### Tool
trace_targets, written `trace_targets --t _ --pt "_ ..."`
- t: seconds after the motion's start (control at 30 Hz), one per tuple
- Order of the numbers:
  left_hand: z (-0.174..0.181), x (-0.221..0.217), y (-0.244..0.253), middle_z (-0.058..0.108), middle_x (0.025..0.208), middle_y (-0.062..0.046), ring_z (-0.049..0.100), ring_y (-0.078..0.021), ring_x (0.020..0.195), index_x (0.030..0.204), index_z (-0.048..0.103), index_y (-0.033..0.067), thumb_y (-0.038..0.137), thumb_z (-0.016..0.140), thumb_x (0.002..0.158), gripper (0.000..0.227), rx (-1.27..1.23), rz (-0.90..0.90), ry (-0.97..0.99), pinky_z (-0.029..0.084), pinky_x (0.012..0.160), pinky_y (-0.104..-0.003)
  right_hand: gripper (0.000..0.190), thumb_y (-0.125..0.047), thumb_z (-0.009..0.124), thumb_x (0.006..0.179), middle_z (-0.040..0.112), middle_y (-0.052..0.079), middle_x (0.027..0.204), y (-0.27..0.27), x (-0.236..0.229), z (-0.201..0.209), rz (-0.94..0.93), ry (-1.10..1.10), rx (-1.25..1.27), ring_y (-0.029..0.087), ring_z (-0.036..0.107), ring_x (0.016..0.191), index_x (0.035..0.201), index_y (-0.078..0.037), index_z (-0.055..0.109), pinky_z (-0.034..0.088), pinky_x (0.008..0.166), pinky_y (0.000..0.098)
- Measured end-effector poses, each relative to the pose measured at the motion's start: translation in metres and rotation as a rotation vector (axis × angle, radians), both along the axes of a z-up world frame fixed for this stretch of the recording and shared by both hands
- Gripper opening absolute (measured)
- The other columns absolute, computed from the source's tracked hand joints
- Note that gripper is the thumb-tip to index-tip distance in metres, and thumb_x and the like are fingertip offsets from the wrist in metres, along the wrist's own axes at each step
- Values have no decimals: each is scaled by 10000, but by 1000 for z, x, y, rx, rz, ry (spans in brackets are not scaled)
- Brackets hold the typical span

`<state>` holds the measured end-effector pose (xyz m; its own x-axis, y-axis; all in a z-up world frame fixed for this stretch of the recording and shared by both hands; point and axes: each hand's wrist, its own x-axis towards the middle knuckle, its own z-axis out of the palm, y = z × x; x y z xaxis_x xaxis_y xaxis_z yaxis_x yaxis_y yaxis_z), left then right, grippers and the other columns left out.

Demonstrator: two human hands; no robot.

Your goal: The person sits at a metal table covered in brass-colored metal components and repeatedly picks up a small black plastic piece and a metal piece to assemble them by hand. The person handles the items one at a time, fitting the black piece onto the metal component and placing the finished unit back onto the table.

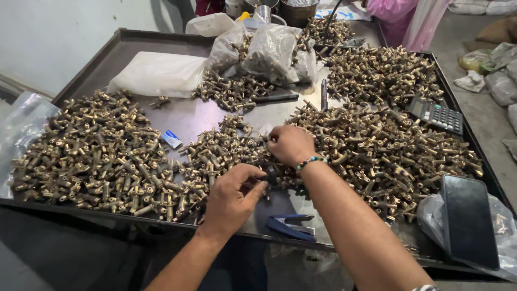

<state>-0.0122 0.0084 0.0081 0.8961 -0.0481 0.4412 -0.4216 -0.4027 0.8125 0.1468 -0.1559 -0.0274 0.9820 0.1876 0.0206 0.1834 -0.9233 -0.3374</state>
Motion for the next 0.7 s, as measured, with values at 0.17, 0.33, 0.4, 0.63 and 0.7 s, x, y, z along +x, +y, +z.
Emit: trace_targets --t 0.17,0.33,0.4,0.63,0.7 --pt "4 -2 -3 731 913 -92 738 -223 842 997 706 56 82 763 836 173 67 3 -136 570 735 -337 329 -436 755 735 765 65 1029 -8 -3 15 66 78 -81 285 716 995 969 -211 805 554 897 438" --pt "6 -6 -4 729 873 -78 742 -206 784 981 711 66 96 767 841 154 79 25 -51 570 700 -331 338 -481 767 743 762 86 994 -6 -13 7 -26 68 -39 307 718 951 925 -199 802 562 873 443" --pt "7 -8 -4 732 877 -69 749 -195 797 985 707 67 99 761 856 143 70 20 -50 574 702 -326 330 -483 748 772 759 99 964 -3 -23 5 -85 0 29 321 714 928 922 -191 790 562 848 460" --pt "-5 10 13 760 981 -72 752 -184 882 1043 693 76 118 749 895 164 82 80 -158 601 793 -341 206 -286 696 892 735 102 845 -12 -70 10 -109 -261 648 231 692 711 963 -98 741 550 630 372" --pt "-8 40 26 760 1064 -66 744 -194 965 1091 674 109 155 723 962 145 193 90 -220 612 882 -351 158 -208 657 978 698 94 780 -23 -86 13 -82 -63 1035 143 647 632 967 -54 690 518 540 288"
